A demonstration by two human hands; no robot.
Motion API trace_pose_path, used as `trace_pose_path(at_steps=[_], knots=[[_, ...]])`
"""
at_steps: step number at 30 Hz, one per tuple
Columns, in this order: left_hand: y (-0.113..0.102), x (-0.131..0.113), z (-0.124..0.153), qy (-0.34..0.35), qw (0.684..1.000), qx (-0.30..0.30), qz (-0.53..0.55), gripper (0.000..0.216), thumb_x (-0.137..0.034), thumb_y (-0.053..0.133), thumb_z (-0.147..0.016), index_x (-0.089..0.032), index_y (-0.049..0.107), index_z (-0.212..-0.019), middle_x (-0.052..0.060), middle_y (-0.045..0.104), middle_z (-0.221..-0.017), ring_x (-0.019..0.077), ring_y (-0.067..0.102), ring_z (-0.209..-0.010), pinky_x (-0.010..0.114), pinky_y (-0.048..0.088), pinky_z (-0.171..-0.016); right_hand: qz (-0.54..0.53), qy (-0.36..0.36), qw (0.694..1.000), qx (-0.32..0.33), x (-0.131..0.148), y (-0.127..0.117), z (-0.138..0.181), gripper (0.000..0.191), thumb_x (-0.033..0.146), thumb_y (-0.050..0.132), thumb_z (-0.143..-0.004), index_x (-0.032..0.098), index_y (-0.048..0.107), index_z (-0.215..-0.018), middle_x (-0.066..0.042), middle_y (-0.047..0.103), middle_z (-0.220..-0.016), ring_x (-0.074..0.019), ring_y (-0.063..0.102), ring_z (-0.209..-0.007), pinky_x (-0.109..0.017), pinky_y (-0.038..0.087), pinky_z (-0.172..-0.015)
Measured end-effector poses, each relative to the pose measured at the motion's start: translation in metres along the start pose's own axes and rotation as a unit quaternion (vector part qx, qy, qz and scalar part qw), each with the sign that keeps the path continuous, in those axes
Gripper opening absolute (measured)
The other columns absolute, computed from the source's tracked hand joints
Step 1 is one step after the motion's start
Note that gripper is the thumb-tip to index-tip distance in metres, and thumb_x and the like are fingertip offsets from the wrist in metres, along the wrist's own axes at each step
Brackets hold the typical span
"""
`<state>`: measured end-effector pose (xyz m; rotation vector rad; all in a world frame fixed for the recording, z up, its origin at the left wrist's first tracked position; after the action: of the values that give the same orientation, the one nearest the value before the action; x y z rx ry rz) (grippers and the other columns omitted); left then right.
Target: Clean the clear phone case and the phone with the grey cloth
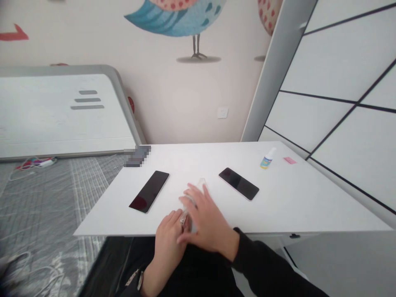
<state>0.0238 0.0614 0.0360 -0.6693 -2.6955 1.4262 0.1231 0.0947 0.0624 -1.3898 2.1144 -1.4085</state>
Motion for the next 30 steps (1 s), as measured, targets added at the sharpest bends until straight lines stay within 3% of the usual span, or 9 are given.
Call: trace_pose_path(at_steps=[3, 9, 13, 15, 18, 21, 25, 30], knots=[[0.001, 0.001, 0.002, 0.004, 1.0, -0.007, 0.003, 0.02, -0.008, 0.052, -0.087, -0.019, 0.066, -0.096, 0.005, 0.07, -0.085, 0.0237, 0.065, -0.076, 0.035, 0.05, -0.068, -0.034, -0.065, 0.997, 0.032, 0.02, 0.006, 0.007, 0.103, 0.094, 0.029, -0.083, 0.014, 0.049, -0.145, -0.022, 0.06, -0.142, -0.0378, 0.043, -0.146, -0.064, 0.02, -0.125], [-0.002, -0.002, -0.003, 0.005, 1.0, 0.008, 0.0, 0.021, -0.008, 0.05, -0.094, -0.021, 0.065, -0.098, 0.0, 0.065, -0.075, 0.0222, 0.06, -0.068, 0.034, 0.046, -0.061, 0.042, 0.049, 0.998, -0.023, -0.03, -0.014, -0.004, 0.097, 0.086, 0.015, -0.09, 0.012, 0.055, -0.137, -0.025, 0.061, -0.137, -0.0411, 0.044, -0.144, -0.072, 0.024, -0.12], [-0.001, 0.001, 0.002, 0.005, 1.0, -0.019, 0.017, 0.02, -0.008, 0.052, -0.089, -0.019, 0.066, -0.097, 0.005, 0.07, -0.085, 0.0239, 0.064, -0.076, 0.035, 0.051, -0.068, -0.016, -0.064, 0.997, 0.027, 0.013, -0.001, 0.007, 0.099, 0.092, 0.028, -0.085, 0.015, 0.052, -0.143, -0.021, 0.061, -0.14, -0.0377, 0.044, -0.145, -0.065, 0.023, -0.124], [-0.003, 0.003, 0.003, 0.005, 1.0, -0.02, 0.023, 0.022, -0.008, 0.05, -0.09, -0.018, 0.066, -0.099, 0.006, 0.07, -0.087, 0.0237, 0.066, -0.079, 0.035, 0.052, -0.07, -0.029, -0.081, 0.996, 0.026, 0.021, 0.001, 0.012, 0.095, 0.091, 0.029, -0.086, 0.019, 0.052, -0.143, -0.019, 0.062, -0.138, -0.0366, 0.048, -0.142, -0.065, 0.022, -0.124], [-0.014, 0.004, -0.001, -0.014, 0.996, -0.01, 0.085, 0.024, -0.01, 0.044, -0.097, -0.02, 0.065, -0.092, 0.003, 0.064, -0.08, 0.0189, 0.062, -0.071, 0.029, 0.049, -0.063, -0.013, 0.013, 0.999, -0.03, -0.011, -0.01, 0.006, 0.09, 0.086, 0.02, -0.092, 0.017, 0.055, -0.137, -0.021, 0.063, -0.133, -0.0377, 0.053, -0.136, -0.07, 0.022, -0.121], [-0.035, 0.007, -0.011, -0.055, 0.979, -0.056, 0.187, 0.024, -0.015, 0.046, -0.101, -0.019, 0.064, -0.086, 0.002, 0.06, -0.08, 0.0151, 0.06, -0.069, 0.026, 0.05, -0.062, -0.063, 0.092, 0.991, -0.068, -0.037, -0.017, -0.002, 0.088, 0.085, 0.019, -0.092, 0.016, 0.055, -0.132, -0.02, 0.065, -0.13, -0.0365, 0.054, -0.136, -0.068, 0.024, -0.122], [-0.055, 0.005, -0.025, -0.049, 0.947, -0.145, 0.281, 0.015, -0.02, 0.053, -0.101, -0.02, 0.068, -0.1, 0.004, 0.067, -0.097, 0.0158, 0.069, -0.088, 0.025, 0.058, -0.079, -0.219, 0.113, 0.964, -0.095, -0.018, -0.016, -0.007, 0.083, 0.088, 0.025, -0.09, 0.021, 0.055, -0.129, -0.013, 0.068, -0.128, -0.0315, 0.062, -0.129, -0.059, 0.023, -0.126], [-0.051, -0.005, -0.033, -0.01, 0.95, -0.157, 0.268, 0.022, -0.019, 0.05, -0.104, -0.022, 0.065, -0.119, 0.009, 0.069, -0.125, 0.0186, 0.069, -0.117, 0.029, 0.057, -0.1, -0.35, 0.164, 0.903, -0.187, 0.005, -0.018, -0.003, 0.074, 0.081, 0.042, -0.092, 0.022, 0.05, -0.136, -0.014, 0.065, -0.133, -0.0274, 0.065, -0.125, -0.041, 0.054, -0.106]])
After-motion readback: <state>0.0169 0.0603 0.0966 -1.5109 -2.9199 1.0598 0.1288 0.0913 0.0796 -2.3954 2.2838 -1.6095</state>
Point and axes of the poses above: each hand's wrist, its own z-axis away from the middle knuckle, its own y-axis out of the palm, x = y × z, the point moved 7 cm from there along -z, towards the middle knuckle
